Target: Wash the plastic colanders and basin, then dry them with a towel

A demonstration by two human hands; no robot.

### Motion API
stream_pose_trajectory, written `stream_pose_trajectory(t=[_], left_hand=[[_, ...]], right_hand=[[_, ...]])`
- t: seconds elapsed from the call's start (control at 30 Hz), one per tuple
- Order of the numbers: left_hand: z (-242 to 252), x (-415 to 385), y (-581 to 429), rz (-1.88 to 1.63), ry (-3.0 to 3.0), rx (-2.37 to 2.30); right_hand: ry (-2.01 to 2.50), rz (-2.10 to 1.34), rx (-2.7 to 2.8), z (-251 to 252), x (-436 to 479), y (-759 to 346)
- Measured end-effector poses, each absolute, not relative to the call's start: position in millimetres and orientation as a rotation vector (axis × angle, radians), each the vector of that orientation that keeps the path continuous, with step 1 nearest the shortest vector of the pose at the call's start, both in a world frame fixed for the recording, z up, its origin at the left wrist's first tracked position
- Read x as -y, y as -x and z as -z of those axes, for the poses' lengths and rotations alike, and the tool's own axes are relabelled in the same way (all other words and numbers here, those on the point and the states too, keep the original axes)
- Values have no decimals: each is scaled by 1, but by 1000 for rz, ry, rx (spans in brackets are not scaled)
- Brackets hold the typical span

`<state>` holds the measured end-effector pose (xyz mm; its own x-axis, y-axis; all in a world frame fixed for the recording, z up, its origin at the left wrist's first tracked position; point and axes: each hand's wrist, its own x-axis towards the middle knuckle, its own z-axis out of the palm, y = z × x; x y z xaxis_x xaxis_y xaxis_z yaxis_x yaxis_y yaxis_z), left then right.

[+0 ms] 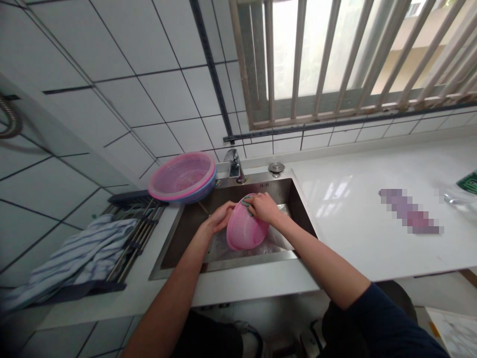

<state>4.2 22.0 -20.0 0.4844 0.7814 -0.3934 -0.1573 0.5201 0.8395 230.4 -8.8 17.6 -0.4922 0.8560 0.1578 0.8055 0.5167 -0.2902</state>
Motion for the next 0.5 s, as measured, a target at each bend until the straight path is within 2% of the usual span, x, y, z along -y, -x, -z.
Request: stream_pose_trajectory(t=[0.3,0.5], left_hand=[[25,-25,-3,-865,-796,-930],[23,-24,-4,-880,-896,-956]], right_hand=[[1099,-104,2655,-18,37,-185],[1459,-67,2441,-24,13,-223]])
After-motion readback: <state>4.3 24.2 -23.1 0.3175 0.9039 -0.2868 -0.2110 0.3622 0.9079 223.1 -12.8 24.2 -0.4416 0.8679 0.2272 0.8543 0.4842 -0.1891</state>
